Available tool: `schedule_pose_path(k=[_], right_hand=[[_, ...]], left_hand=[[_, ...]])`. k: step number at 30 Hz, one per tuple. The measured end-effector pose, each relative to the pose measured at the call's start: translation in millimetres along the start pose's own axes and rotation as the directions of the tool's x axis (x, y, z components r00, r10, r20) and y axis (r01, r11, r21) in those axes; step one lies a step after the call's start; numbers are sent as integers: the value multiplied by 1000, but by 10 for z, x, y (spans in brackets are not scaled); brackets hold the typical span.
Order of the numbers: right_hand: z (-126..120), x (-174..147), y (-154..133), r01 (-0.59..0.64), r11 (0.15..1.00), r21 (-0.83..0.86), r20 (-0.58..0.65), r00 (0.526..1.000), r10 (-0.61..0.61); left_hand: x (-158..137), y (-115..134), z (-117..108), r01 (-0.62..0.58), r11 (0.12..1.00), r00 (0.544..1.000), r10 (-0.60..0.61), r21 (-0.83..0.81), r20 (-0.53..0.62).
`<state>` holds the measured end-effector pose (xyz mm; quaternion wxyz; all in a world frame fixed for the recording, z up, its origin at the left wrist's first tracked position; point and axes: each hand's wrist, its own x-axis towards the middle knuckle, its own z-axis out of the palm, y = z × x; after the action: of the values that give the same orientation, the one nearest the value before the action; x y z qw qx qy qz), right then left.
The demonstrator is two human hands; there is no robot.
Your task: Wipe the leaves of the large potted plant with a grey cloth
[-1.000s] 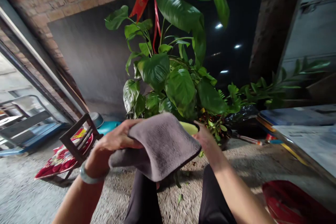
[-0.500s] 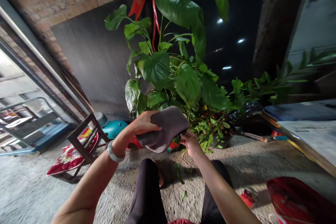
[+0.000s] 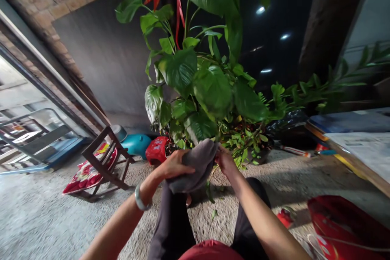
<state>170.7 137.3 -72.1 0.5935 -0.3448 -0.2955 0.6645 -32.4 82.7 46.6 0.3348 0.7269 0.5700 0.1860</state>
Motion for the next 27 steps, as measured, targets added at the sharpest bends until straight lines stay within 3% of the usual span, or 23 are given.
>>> schedule_pose_path(k=[5,8,11,14,17,19,22,27], right_hand=[[-228,-271,17,-15,999,-31,-13,1000,15],[-488,-680,0,-50,994,-98,-205,978,29],[-684,-1183,-47,0,971,-238,-361,928,-89],[-721,-1607,-50,67,919,-388,-212,964,-160],[-699,-1848,44,83,898,-432,-72,989,-126],[-714,-1917,120,76,907,-414,-70,991,-115],[-785,-1937,174,85,888,-452,-125,980,-157],[-936,-1856,161,29,784,-620,-230,949,-217]], left_hand=[[-359,-147,65,84,981,995,-91,-174,-35],[-397,-188,172,80,960,986,-115,-269,-118],[-337,-146,469,13,954,963,-93,-301,-254],[-245,-6,916,-44,915,966,-63,-401,-250],[-183,150,1376,-41,763,998,0,-645,-64],[-171,216,1631,12,607,999,25,-795,35],[-183,244,1915,68,400,997,6,-914,77],[-198,188,2225,175,273,985,-37,-946,171]])
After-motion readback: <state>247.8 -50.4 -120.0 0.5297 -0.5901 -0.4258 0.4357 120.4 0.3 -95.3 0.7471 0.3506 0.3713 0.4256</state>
